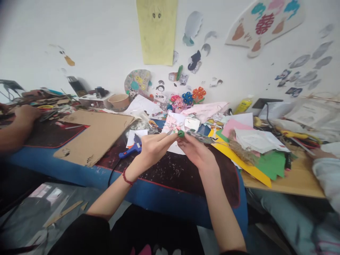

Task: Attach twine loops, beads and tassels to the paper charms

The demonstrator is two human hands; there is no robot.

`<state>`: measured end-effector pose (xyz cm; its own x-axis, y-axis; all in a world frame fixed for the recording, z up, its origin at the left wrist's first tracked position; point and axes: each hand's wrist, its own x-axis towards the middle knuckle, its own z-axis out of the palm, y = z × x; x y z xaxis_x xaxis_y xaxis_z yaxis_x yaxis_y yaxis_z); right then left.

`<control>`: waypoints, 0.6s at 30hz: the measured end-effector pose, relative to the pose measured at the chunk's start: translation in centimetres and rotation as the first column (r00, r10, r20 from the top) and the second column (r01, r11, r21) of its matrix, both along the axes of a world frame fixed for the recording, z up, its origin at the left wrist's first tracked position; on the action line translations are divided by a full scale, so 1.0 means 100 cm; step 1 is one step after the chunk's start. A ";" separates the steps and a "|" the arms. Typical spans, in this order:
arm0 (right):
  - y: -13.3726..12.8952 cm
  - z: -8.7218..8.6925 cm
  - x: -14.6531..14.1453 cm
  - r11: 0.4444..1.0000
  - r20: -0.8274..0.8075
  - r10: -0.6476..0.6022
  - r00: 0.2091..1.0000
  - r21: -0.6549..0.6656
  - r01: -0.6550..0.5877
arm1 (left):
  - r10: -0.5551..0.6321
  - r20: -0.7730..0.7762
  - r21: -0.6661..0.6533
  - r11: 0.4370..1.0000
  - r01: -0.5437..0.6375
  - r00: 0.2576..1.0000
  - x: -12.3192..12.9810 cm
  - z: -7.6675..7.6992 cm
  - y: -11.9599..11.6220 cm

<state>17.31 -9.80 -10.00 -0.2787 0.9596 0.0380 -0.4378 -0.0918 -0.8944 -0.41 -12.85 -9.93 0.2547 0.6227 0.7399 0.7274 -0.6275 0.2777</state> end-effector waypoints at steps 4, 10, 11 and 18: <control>-0.007 -0.018 0.007 0.997 0.032 -0.080 0.996 -0.010 0.080 | 0.013 -0.015 -0.041 0.999 -0.013 1.000 -0.001 -0.011 -0.001; -0.006 -0.069 0.025 0.964 0.186 -0.253 0.949 -0.029 0.263 | 0.081 0.078 -0.077 0.994 -0.075 0.994 -0.006 -0.030 0.008; -0.005 -0.077 0.027 0.960 0.208 -0.263 0.942 -0.043 0.277 | 0.078 0.079 -0.091 0.993 -0.070 0.994 -0.004 -0.033 0.010; 0.004 -0.096 0.015 0.963 0.184 -0.213 0.959 -0.124 0.238 | 0.085 -0.097 -0.249 0.963 -0.107 0.992 0.042 -0.065 0.024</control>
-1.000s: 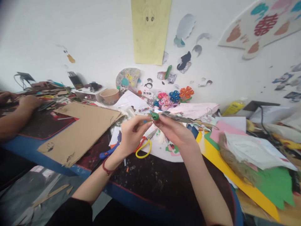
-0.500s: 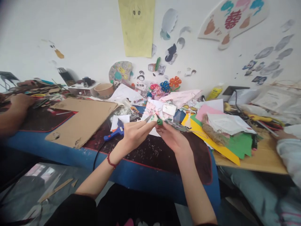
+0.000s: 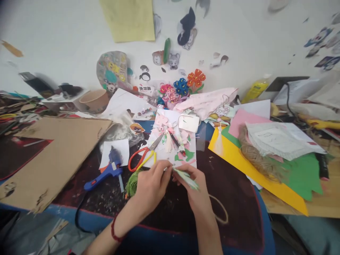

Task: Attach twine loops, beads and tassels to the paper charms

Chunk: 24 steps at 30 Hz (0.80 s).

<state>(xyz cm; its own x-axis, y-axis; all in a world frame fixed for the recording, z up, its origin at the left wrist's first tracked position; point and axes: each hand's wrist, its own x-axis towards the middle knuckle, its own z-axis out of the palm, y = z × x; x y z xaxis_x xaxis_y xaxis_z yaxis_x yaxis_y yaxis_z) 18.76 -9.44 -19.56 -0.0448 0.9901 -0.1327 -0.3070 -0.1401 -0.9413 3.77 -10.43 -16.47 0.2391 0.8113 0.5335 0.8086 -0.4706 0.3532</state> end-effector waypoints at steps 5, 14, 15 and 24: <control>0.002 0.003 0.005 0.997 0.081 0.071 0.994 -0.037 -0.068 | 0.001 -0.069 -0.040 0.999 -0.004 0.998 0.012 -0.013 0.011; -0.013 0.001 0.040 0.843 0.738 -0.535 0.411 0.434 0.318 | 0.042 -0.229 -0.121 0.990 -0.071 0.973 0.007 -0.021 0.011; -0.014 0.002 0.038 0.824 0.735 -0.564 0.377 0.533 0.191 | 0.035 -0.236 -0.140 0.988 -0.069 0.971 0.008 -0.023 0.010; -0.011 -0.011 0.016 0.732 0.777 -0.429 0.461 0.598 -0.327 | 0.055 -0.077 -0.282 0.957 -0.075 0.995 0.005 -0.025 0.003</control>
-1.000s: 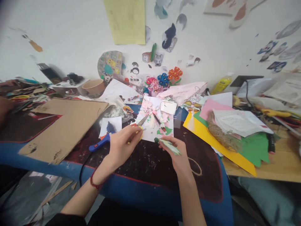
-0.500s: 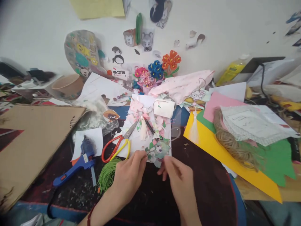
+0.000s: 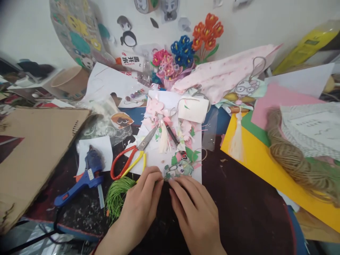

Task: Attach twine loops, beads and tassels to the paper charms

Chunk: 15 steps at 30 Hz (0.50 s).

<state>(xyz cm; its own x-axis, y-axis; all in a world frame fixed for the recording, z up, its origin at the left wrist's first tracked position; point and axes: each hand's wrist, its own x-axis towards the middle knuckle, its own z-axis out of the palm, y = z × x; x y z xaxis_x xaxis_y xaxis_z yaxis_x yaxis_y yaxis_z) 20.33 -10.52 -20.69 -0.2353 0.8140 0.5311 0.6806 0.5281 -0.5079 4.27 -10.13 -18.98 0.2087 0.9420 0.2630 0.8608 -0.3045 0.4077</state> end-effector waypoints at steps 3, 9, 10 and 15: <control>-0.002 -0.002 0.003 1.000 0.055 0.022 0.998 0.011 -0.023 | 0.024 0.101 0.008 1.000 -0.025 0.995 -0.004 0.004 -0.001; -0.002 0.002 0.001 0.998 0.122 0.038 0.992 0.042 -0.044 | -0.031 0.046 -0.022 0.999 0.032 0.998 -0.021 0.025 0.002; -0.002 0.003 0.000 0.998 0.127 0.047 0.991 0.039 -0.052 | -0.048 0.034 -0.028 0.998 0.049 0.998 -0.024 0.029 0.003; 0.000 0.003 0.000 0.996 0.170 0.076 0.983 0.033 -0.083 | -0.183 -0.014 -0.045 0.982 0.182 0.983 -0.037 0.049 0.012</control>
